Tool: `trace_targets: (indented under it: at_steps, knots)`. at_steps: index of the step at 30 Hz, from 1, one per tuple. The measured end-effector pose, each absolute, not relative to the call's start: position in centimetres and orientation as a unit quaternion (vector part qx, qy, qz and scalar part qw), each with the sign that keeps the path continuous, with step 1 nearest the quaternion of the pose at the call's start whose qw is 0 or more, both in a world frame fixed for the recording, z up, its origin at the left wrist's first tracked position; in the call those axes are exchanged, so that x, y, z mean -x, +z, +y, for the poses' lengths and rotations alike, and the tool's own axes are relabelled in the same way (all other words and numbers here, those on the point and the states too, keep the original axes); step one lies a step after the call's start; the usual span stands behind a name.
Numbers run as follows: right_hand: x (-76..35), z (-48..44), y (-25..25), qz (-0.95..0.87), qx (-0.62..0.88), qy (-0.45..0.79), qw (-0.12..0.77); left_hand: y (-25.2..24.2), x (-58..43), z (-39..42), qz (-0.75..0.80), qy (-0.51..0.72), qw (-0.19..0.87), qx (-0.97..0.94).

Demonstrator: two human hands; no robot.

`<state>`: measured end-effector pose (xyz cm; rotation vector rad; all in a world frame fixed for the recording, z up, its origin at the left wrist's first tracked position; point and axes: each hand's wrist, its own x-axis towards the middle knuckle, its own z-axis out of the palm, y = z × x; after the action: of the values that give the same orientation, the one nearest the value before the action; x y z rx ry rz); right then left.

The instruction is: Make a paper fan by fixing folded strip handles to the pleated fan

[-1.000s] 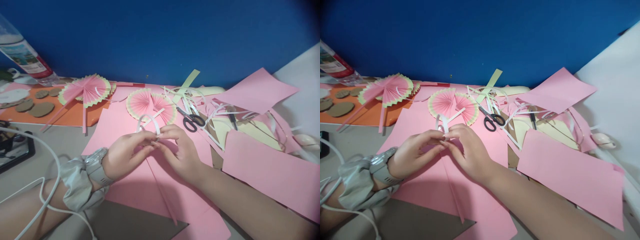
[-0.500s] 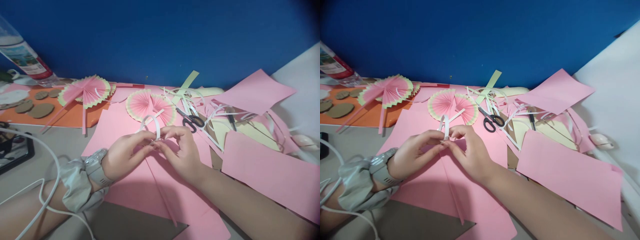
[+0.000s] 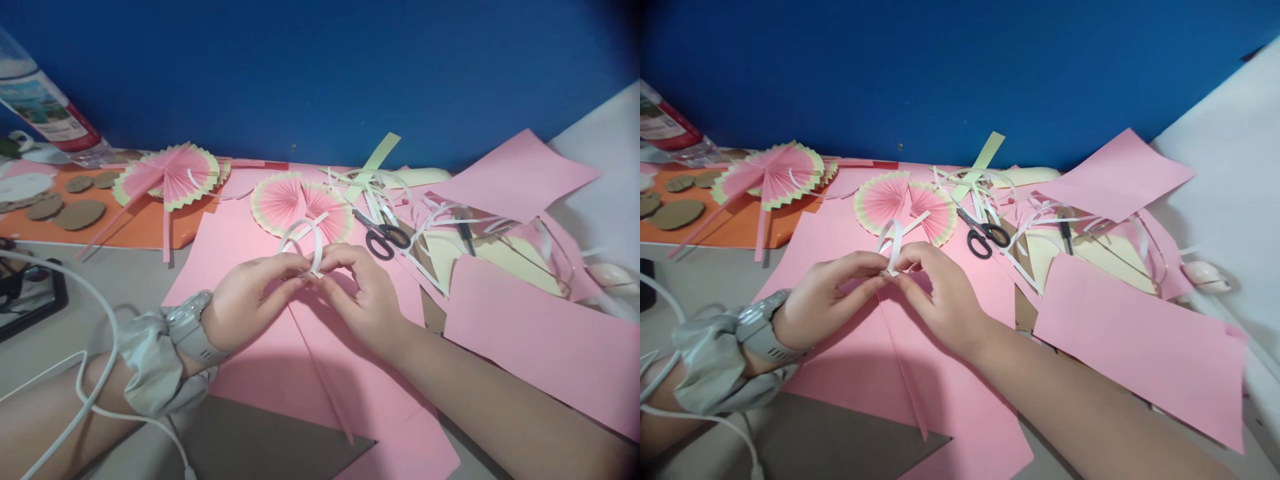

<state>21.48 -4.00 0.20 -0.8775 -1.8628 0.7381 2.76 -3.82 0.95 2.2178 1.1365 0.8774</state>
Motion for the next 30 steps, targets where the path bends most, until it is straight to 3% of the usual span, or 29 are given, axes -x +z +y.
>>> trace_targets:
  at_steps: [7,15,30]
  knots:
    - [-21.6,-3.5,0.5,-0.766,0.361,0.238,0.476,1.4,-2.9,-3.6,0.420,0.349,0.189,-0.816]
    - [-21.2,-3.5,-0.1,-0.741,0.370,0.312,0.465,1.8,-1.3,-2.1,0.413,0.290,0.047,-0.862]
    - [-21.2,-3.6,-1.0,-0.721,0.340,0.340,0.499,1.5,-0.9,-1.6,0.440,0.329,0.048,-0.834]
